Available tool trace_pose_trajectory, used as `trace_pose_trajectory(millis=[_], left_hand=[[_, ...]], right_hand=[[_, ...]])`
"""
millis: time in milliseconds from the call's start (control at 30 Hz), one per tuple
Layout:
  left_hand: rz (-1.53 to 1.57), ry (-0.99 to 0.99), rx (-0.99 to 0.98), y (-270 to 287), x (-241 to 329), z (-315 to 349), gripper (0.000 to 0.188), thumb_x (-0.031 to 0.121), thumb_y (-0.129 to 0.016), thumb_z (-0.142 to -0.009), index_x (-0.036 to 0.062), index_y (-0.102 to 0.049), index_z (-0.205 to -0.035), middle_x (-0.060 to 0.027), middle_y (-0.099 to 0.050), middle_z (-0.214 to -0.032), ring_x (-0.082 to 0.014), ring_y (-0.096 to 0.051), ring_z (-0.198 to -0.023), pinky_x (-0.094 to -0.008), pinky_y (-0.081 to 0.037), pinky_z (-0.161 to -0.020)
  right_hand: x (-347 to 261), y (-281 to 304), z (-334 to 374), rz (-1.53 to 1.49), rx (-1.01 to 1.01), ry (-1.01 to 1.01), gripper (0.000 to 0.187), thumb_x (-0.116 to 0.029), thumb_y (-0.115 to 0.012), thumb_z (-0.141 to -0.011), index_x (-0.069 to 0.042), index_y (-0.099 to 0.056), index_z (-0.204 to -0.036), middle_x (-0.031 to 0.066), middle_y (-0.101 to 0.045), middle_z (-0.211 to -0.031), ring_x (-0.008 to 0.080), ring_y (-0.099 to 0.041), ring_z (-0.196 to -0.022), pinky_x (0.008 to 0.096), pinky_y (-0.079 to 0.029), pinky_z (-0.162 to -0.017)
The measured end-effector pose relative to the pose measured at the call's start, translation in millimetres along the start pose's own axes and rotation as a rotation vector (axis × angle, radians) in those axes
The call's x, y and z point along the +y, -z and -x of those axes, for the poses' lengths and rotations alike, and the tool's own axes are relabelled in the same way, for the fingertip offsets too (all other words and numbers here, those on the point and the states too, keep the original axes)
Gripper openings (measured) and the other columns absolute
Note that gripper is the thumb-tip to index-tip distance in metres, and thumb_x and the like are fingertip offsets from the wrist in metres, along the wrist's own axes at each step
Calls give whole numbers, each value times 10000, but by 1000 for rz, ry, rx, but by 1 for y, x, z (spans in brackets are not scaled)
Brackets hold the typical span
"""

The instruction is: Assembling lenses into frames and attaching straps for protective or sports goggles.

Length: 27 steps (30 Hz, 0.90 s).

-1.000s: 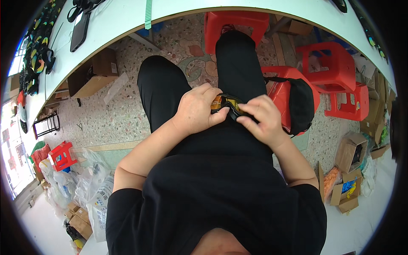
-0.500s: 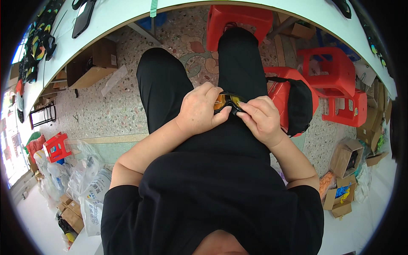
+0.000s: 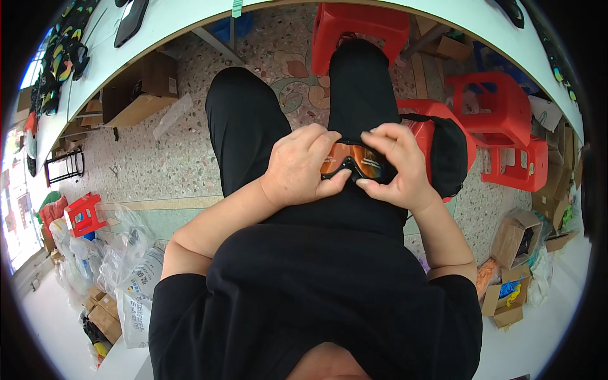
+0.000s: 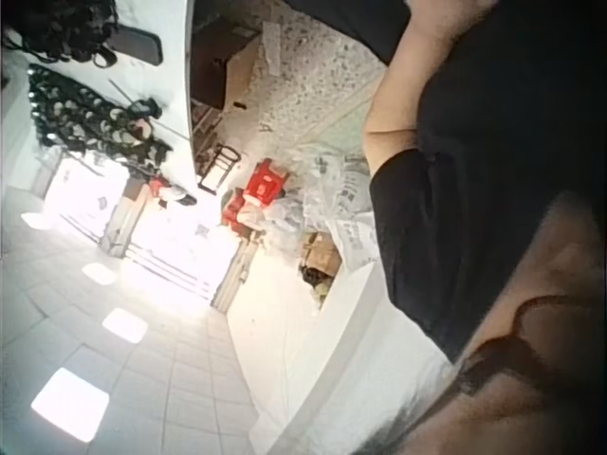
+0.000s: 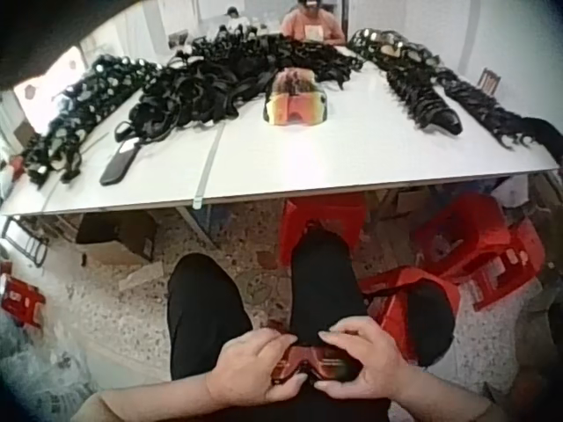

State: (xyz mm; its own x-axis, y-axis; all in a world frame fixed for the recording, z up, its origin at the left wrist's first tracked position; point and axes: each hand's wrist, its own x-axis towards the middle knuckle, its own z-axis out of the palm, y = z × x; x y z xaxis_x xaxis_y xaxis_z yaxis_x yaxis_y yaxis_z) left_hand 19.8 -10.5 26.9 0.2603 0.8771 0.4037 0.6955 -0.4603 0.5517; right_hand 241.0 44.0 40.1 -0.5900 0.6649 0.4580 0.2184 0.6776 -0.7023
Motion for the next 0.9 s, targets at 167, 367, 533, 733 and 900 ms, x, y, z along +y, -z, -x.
trace_pose_trajectory(millis=[167,367,533,733,900], left_hand=[[13,-12,-109,5,4,-3,531,357,-782,-703,7,-619,-1069,-109,-600,-922,-277,-639,-808,-360,-538,-694],[102,-169,-25,29,-7,-12,490,302,-858,-664,64,-657,-1042,-69,-641,-972,-257,-630,-826,-361,-496,-690],[250,-257,-95,28,-12,-14,306,175,-847,-688,53,-680,-913,-54,-620,-841,-228,-604,-732,-343,-480,-649],[293,-100,3,10,-6,3,172,96,-811,-731,48,-664,-808,-61,-560,-719,-235,-571,-656,-356,-460,-591],[204,-76,127,7,-16,7,173,73,-794,-736,46,-625,-760,-57,-560,-702,-253,-576,-633,-362,-458,-590]], right_hand=[[3,-7,5,-110,-170,-157,532,-176,-776,-623,31,-627,-1090,148,-577,-927,273,-606,-781,340,-515,-689],[14,-26,22,-350,-35,-383,425,-160,-719,-662,32,-623,-1028,85,-525,-841,173,-530,-717,270,-441,-638],[12,-32,21,-459,-29,-447,366,-156,-700,-663,26,-625,-971,55,-491,-807,150,-478,-688,255,-401,-622],[20,-45,22,-311,9,-281,376,-161,-709,-632,20,-621,-950,97,-526,-789,209,-526,-694,290,-441,-630],[5,-45,6,-118,-46,-128,518,-201,-804,-540,8,-626,-978,121,-552,-799,281,-580,-663,347,-493,-592]])
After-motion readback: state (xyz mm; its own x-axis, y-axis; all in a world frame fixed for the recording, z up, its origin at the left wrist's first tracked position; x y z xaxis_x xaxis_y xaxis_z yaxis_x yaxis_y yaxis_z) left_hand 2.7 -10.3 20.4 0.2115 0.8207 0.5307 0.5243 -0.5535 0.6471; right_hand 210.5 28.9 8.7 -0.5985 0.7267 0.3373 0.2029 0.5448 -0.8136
